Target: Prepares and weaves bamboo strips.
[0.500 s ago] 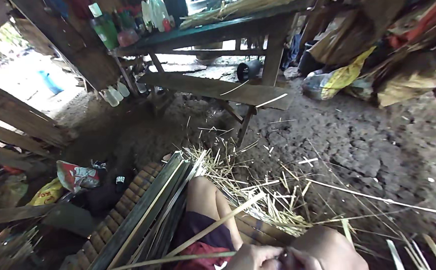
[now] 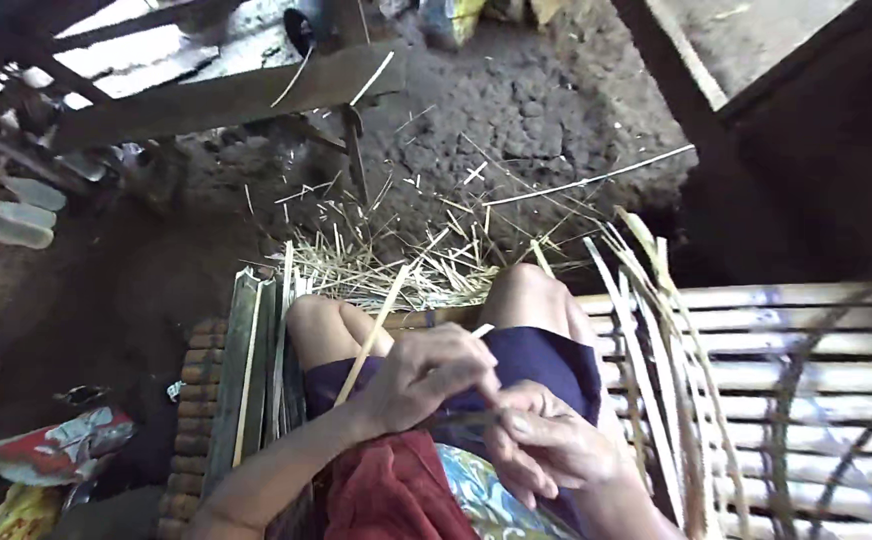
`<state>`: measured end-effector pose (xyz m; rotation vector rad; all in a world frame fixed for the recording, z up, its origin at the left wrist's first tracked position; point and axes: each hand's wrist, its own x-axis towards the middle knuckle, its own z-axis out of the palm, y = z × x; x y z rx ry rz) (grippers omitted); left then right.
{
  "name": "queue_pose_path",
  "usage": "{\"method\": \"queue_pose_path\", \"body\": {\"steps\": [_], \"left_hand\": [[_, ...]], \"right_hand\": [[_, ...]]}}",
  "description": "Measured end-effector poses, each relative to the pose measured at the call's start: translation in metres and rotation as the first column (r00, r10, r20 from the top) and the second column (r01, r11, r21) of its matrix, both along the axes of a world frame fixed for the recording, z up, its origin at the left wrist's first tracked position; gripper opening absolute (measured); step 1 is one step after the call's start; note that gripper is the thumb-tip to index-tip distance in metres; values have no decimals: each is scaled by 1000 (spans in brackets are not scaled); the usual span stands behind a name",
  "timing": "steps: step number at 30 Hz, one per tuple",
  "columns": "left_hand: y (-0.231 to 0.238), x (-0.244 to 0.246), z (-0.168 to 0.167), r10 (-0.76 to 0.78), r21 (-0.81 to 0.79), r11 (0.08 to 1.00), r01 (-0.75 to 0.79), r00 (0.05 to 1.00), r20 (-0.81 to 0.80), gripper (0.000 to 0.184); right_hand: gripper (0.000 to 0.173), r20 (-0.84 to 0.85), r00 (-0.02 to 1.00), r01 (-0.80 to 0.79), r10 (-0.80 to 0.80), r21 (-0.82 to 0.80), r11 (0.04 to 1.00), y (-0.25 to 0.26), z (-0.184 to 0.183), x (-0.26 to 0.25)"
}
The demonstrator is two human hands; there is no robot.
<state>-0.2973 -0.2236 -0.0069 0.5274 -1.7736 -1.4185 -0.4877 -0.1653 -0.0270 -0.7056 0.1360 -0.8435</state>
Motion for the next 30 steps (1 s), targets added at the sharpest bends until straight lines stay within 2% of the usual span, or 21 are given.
{"method": "queue_pose_path", "body": {"steps": [2, 6, 8, 10, 11, 13, 15, 17, 19, 20, 22, 23, 24, 25, 26, 28, 30], "left_hand": [[4, -26, -3, 89, 213, 976, -53, 982, -165, 53], [13, -55, -7, 305, 324, 928, -183, 874, -379, 44], [10, -58, -12, 369, 392, 900, -191, 812, -452, 39], [1, -52, -15, 453, 533, 830, -165, 757, -471, 44], [-5, -47, -17, 491, 610, 782, -127, 729, -477, 48], [-20, -37, -17, 585, 752, 658, -30, 649, -486, 57], [-36, -30, -17, 668, 815, 578, 37, 553, -499, 61], [-47, -24, -19, 691, 813, 578, 68, 490, -532, 61], [-46, -18, -23, 658, 773, 632, 54, 490, -572, 59], [-43, -16, -23, 636, 758, 651, 39, 516, -573, 57], [-38, -19, -21, 646, 767, 641, -27, 559, -520, 55], [-35, -23, -20, 645, 764, 642, -59, 580, -497, 54], [-33, -26, -22, 622, 740, 669, -77, 604, -499, 53], [-31, -28, -25, 592, 706, 703, -84, 619, -516, 50], [-30, -30, -25, 579, 686, 721, -93, 626, -523, 48], [-33, -27, -26, 604, 692, 708, -139, 628, -491, 48], [-40, -18, -28, 693, 772, 613, -166, 583, -425, 53]], "right_hand": [[31, 10, 991, 136, -136, -15, 991, -4, 9, 8], [33, -43, 909, 403, -414, -154, 902, -5, 11, 21], [34, -84, 859, 473, -505, -246, 846, -4, 6, 29], [35, -192, 773, 505, -604, -390, 770, -1, 0, 35], [35, -281, 694, 490, -663, -490, 721, 4, -4, 38], [37, -428, 538, 345, -726, -674, 653, 17, -15, 51], [37, -471, 475, 172, -744, -779, 603, 32, -30, 68], [36, -469, 517, 102, -716, -797, 596, 40, -40, 74], [43, -479, 620, 178, -622, -686, 705, 34, -32, 62], [54, -473, 662, 239, -582, -603, 761, 25, -25, 53], [87, -432, 691, 348, -579, -504, 791, 0, -13, 38], [89, -435, 671, 372, -600, -503, 780, -12, -10, 34], [77, -446, 634, 387, -632, -524, 759, -22, -8, 34], [51, -448, 613, 380, -651, -555, 740, -29, -8, 36], [32, -452, 604, 370, -657, -571, 733, -33, -8, 37], [32, -459, 643, 288, -614, -598, 748, -29, -8, 35], [39, -462, 785, 76, -412, -588, 805, -15, -4, 24]]}}
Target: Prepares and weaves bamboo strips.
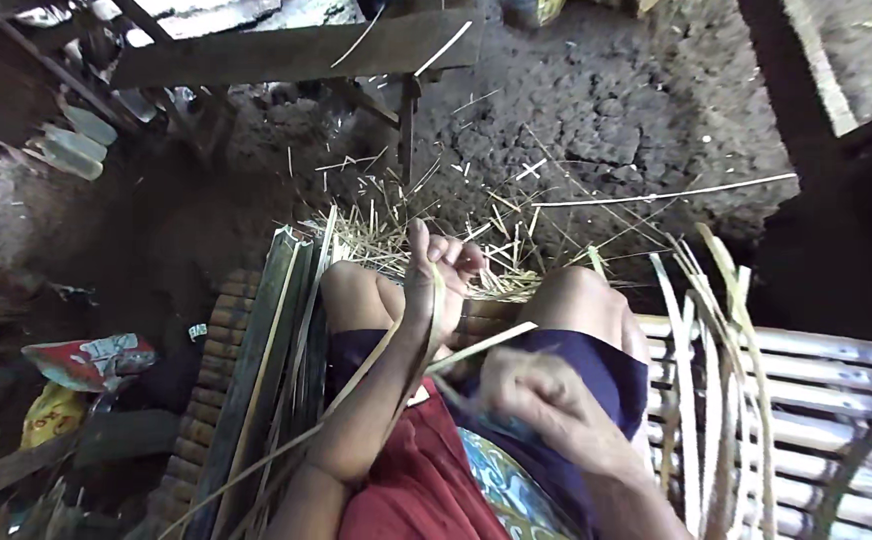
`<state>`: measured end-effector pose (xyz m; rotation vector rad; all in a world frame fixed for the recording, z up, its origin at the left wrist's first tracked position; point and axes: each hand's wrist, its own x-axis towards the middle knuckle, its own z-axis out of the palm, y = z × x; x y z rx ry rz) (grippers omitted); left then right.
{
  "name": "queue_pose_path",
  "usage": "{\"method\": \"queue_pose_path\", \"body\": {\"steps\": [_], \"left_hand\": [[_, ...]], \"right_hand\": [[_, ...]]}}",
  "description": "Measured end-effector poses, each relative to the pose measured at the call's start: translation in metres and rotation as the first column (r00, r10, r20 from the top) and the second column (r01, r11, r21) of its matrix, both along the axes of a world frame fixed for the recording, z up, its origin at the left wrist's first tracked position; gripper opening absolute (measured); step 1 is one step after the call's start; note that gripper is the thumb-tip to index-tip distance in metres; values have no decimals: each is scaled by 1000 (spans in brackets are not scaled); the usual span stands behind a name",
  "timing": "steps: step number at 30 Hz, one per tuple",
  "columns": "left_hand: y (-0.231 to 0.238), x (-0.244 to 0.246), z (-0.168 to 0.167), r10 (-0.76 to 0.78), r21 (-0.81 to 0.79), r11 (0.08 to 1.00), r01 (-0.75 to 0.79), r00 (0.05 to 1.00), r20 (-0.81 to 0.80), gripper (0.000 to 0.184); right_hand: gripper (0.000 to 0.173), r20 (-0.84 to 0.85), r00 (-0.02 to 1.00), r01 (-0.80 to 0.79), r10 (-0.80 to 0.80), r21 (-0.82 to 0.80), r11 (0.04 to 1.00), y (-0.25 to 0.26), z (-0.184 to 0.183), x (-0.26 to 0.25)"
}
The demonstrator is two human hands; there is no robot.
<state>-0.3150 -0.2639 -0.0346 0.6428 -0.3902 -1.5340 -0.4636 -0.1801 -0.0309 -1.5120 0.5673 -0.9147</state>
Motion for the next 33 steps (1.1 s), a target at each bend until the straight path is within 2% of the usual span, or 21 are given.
{"method": "queue_pose_path", "body": {"steps": [2, 3, 4, 6, 8, 9, 10, 12, 14, 16, 17, 19, 20, 21, 23, 25, 26, 27, 28, 30, 33], "left_hand": [[-9, 7, -5, 71, 129, 990, -62, 995, -66, 56], [-9, 9, -8, 51, 147, 988, -39, 995, -82, 56], [-6, 9, -9, -17, 137, 990, 30, 995, -97, 58], [9, 6, -8, -263, 63, 960, 271, 958, -112, 63], [25, 1, -5, -475, -1, 878, 479, 869, -141, 61], [33, -1, -1, -527, -1, 847, 531, 841, -118, 58], [38, -1, 3, -555, 17, 830, 558, 827, -89, 53], [37, -2, 8, -525, 70, 846, 529, 848, -71, 55], [26, 1, 3, -459, 18, 886, 464, 881, -110, 55], [12, 11, -4, -346, -27, 937, 347, 920, -182, 52], [5, 17, -8, -276, -11, 960, 280, 940, -203, 52], [-6, 25, -15, -162, 36, 983, 178, 952, -260, 55], [-7, 27, -15, -161, 36, 984, 176, 953, -258, 55], [-4, 27, -15, -205, 18, 976, 215, 952, -227, 53], [11, 24, -12, -380, -13, 924, 383, 910, -168, 51], [27, 16, -10, -534, -23, 844, 536, 834, -139, 53], [35, 13, -9, -575, -33, 817, 576, 806, -139, 51], [41, 10, -7, -578, -23, 814, 581, 803, -146, 49], [43, 8, -4, -560, 0, 825, 565, 817, -134, 49], [38, 7, -3, -495, 47, 864, 502, 862, -107, 55], [19, 15, -10, -369, -16, 928, 373, 911, -182, 54]], "right_hand": [[40, 67, 954, -294, 292, 25, 955, 13, 2, -6], [41, 63, 943, -328, 326, 21, 944, 17, 2, -6], [42, 26, 965, -262, 261, 35, 964, 19, 2, -7], [39, -78, 992, 105, -102, 34, 994, 12, 5, -8], [33, -104, 889, 442, -447, -62, 895, -9, 7, -11], [31, -68, 843, 526, -534, -106, 844, -21, 8, -12], [30, -34, 833, 542, -552, -152, 827, -29, 9, -14], [33, -63, 891, 424, -449, -238, 874, -33, 16, -14], [40, -202, 929, 247, -311, -288, 925, -24, 17, -7], [48, -269, 956, 50, -113, -229, 972, -9, 16, -7], [49, -247, 968, -88, 47, -157, 984, 0, 15, -10], [47, -76, 908, -415, 411, -42, 909, 11, 10, -13], [44, -21, 876, -482, 482, -32, 875, 13, 8, -12], [42, -12, 899, -439, 438, -20, 898, 14, 9, -12], [34, -94, 991, -93, 92, -7, 996, 5, 13, -18], [30, -131, 940, 306, -314, -80, 949, -17, 18, -27], [29, -107, 896, 418, -431, -129, 899, -29, 19, -31], [29, -77, 873, 463, -481, -174, 869, -37, 20, -33], [29, -88, 874, 451, -478, -220, 865, -42, 21, -31], [28, -200, 916, 289, -348, -275, 917, -39, 20, -18], [42, -267, 960, 34, -90, -208, 978, -22, 12, -1]]}}
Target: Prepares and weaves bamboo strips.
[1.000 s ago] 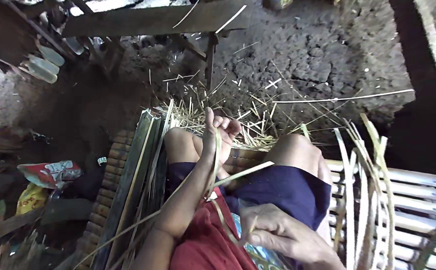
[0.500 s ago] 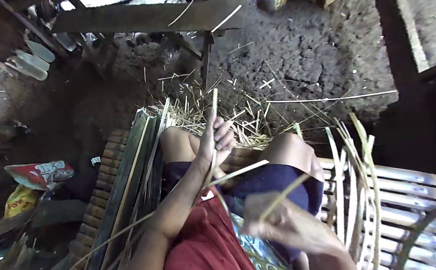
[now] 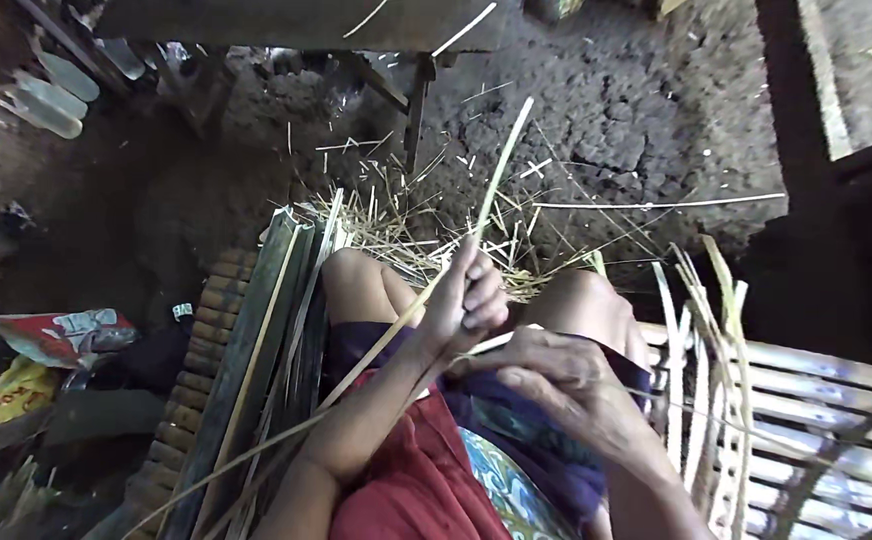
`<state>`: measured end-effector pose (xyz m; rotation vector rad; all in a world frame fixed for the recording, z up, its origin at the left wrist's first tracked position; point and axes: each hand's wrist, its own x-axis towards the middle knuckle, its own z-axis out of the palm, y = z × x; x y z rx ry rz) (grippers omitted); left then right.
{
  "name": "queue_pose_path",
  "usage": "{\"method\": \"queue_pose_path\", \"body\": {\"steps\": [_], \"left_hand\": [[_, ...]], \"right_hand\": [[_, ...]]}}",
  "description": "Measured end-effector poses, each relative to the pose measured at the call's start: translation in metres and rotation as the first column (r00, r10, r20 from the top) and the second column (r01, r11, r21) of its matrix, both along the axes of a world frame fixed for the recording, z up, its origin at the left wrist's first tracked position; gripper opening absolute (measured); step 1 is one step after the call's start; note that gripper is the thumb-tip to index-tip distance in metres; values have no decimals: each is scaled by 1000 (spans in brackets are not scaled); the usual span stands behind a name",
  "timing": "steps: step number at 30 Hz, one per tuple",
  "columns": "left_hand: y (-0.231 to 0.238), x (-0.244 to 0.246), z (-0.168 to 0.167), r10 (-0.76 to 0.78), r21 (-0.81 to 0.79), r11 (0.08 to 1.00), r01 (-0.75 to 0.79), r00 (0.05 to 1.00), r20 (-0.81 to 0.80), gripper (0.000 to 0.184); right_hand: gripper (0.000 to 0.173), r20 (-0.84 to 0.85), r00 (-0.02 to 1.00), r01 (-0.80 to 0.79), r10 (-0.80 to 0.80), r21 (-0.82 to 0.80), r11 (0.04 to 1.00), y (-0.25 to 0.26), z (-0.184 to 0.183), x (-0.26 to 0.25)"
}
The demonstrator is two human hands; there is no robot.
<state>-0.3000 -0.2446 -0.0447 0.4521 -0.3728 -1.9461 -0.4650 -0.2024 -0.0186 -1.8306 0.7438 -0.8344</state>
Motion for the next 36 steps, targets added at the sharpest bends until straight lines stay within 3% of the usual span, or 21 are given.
{"method": "queue_pose_path", "body": {"steps": [2, 3, 5, 7, 9, 10, 12, 14, 17, 20, 22, 23, 25, 27, 29, 31, 33, 36], "left_hand": [[-13, 13, -6, 138, 24, 990, -138, 990, -16, 54], [-21, 19, -11, 214, 76, 974, -211, 976, -36, 56], [-26, 26, -17, 269, 108, 959, -262, 961, -62, 56], [-15, 23, -16, 161, 56, 986, -160, 987, -16, 54], [2, 14, -10, -32, 38, 999, 31, 998, 48, 53], [11, 11, -8, -116, 34, 993, 114, 991, 71, 52], [24, 7, 0, -201, 55, 979, 196, 975, 98, 49], [24, 4, 6, -160, 109, 983, 147, 980, 121, 52], [8, 10, 0, -24, 67, 998, 22, 999, 35, 55], [-13, 26, -13, 180, 113, 978, -177, 983, -21, 57], [-17, 31, -19, 223, 126, 967, -222, 975, 4, 57], [-15, 28, -18, 183, 114, 976, -185, 983, 30, 56], [1, 19, -14, -9, 88, 996, 4, 998, 57, 54], [21, 12, -8, -184, 96, 979, 180, 982, 36, 51], [36, 8, 3, -206, 126, 972, 199, 977, 49, 50], [39, 4, 9, -121, 176, 979, 102, 988, 97, 53], [32, 5, 4, -22, 158, 987, 2, 992, 125, 54], [19, 22, -10, 178, 164, 969, -184, 983, 51, 54]], "right_hand": [[41, 93, 967, -248, 235, 162, 955, 15, 1, -7], [38, 185, 909, -409, 373, 228, 884, 22, 0, -10], [38, 298, 819, -562, 490, 249, 789, 28, -6, -11], [34, 246, 921, -365, 303, 272, 890, 25, -6, -16], [28, 92, 990, 87, -107, 194, 977, 8, -2, -24], [26, 52, 959, 272, -279, 113, 956, -4, -1, -27], [25, 78, 920, 383, -383, 13, 923, -21, 2, -27], [30, 38, 968, 250, -249, -21, 968, -22, 3, -13], [41, 41, 992, -124, 122, 56, 991, -9, -7, 6], [42, 231, 828, -552, 512, 165, 818, 10, -4, -2], [40, 304, 754, -649, 582, 210, 731, 16, -5, -5], [39, 259, 823, -562, 506, 236, 793, 16, -5, -8], [35, 86, 986, -159, 143, 233, 959, 7, -3, -16], [31, 10, 968, 246, -249, 122, 962, -11, -1, -23], [31, 37, 936, 350, -351, 32, 936, -25, 3, -26], [35, 7, 975, 222, -223, 67, 973, -21, 3, -13], [39, 59, 996, -73, 63, 189, 979, -12, -2, -1], [42, 309, 861, -492, 404, 309, 814, 1, -5, -8]]}}
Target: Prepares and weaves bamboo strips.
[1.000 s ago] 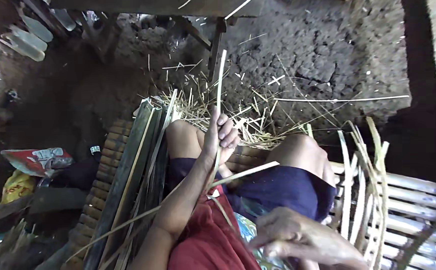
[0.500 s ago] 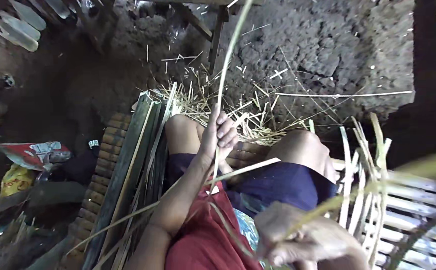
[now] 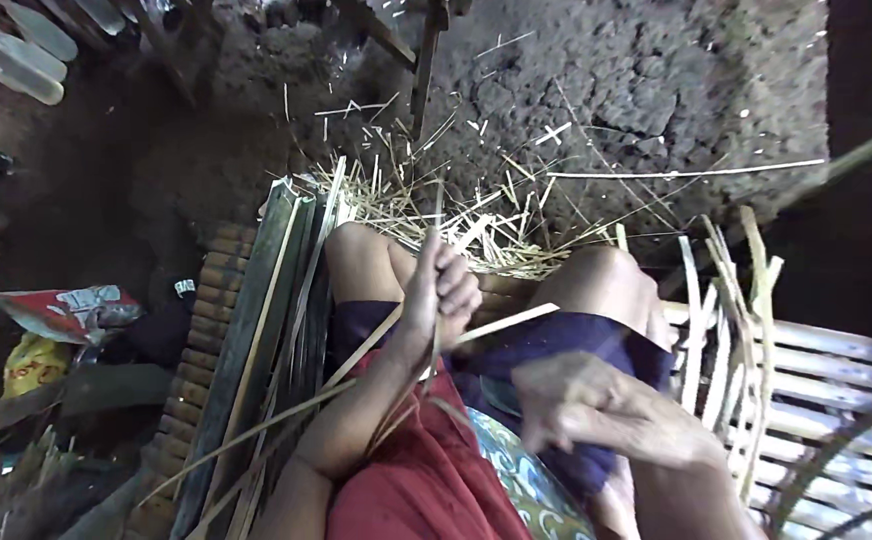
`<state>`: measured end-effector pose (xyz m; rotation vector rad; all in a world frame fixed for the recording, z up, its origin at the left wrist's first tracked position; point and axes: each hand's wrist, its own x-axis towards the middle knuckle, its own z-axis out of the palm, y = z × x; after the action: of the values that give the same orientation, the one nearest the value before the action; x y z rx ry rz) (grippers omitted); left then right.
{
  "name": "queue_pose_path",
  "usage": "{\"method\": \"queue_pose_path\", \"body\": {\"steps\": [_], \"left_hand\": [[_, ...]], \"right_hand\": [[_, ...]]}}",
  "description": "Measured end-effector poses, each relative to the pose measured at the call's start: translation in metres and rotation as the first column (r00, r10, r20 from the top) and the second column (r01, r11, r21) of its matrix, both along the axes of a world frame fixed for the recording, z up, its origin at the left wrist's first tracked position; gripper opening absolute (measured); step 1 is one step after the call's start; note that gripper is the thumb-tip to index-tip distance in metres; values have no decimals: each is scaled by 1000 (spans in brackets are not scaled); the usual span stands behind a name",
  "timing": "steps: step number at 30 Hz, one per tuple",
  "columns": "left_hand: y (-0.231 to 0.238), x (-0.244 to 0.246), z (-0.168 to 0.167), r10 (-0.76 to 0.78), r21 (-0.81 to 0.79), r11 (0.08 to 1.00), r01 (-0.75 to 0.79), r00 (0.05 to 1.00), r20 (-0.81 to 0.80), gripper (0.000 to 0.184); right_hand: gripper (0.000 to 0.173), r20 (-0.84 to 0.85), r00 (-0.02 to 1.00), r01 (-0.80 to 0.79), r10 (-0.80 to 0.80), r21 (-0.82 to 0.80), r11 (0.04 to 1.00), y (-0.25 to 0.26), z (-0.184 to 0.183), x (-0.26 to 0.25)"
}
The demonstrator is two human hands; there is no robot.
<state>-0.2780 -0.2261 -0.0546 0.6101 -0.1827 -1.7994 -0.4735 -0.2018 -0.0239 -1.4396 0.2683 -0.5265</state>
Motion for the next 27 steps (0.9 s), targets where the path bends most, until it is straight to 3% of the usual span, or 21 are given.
{"method": "queue_pose_path", "body": {"steps": [2, 3, 5, 7, 9, 11, 13, 16, 18, 20, 22, 23, 25, 27], "left_hand": [[-1, 8, -9, 89, 21, 996, -88, 996, -19, 55], [1, 8, -10, 74, 25, 997, -73, 997, -9, 55], [13, 1, -6, -119, 13, 993, 118, 993, 23, 54], [32, -6, 5, -321, -6, 947, 323, 944, 74, 51], [42, -6, 15, -385, 36, 923, 383, 919, 90, 49], [37, -7, 18, -296, 105, 953, 284, 948, 118, 55], [25, -2, 7, -194, 62, 980, 189, 977, 92, 56], [12, 14, -10, -65, 25, 998, 64, 997, 29, 55], [12, 17, -13, -11, 83, 997, 5, 998, 63, 55], [24, 11, -10, -139, 80, 988, 132, 987, 82, 57], [43, 5, -2, -357, 50, 934, 354, 924, 137, 54], [51, 4, 2, -417, 44, 909, 415, 899, 133, 50], [57, 1, 11, -409, 112, 910, 398, 908, 92, 53], [51, -1, 9, -298, 163, 944, 286, 953, 55, 57]], "right_hand": [[42, 89, 990, -113, 107, 70, 991, 5, 1, -8], [42, 46, 998, -57, 53, 78, 995, 6, 2, -10], [40, -143, 965, 228, -222, 25, 973, 3, 3, -14], [35, -220, 830, 507, -513, -87, 857, -8, 5, -16], [34, -191, 742, 606, -643, -220, 765, -16, 8, -13], [37, -234, 778, 504, -584, -324, 801, -11, 10, 3], [43, -254, 852, 358, -457, -354, 864, 1, 5, 19], [45, -114, 985, 110, -133, -190, 976, 17, 0, 14], [44, -42, 998, 34, -37, -81, 996, 22, -1, 7], [40, -173, 958, 217, -228, -78, 973, 18, 0, 2], [35, -303, 813, 462, -498, -186, 867, 6, 3, 0], [35, -302, 771, 520, -561, -208, 828, -1, 3, -2], [36, -258, 792, 510, -553, -218, 832, -4, 5, 2], [37, -245, 863, 394, -442, -222, 892, 5, 2, 18]]}}
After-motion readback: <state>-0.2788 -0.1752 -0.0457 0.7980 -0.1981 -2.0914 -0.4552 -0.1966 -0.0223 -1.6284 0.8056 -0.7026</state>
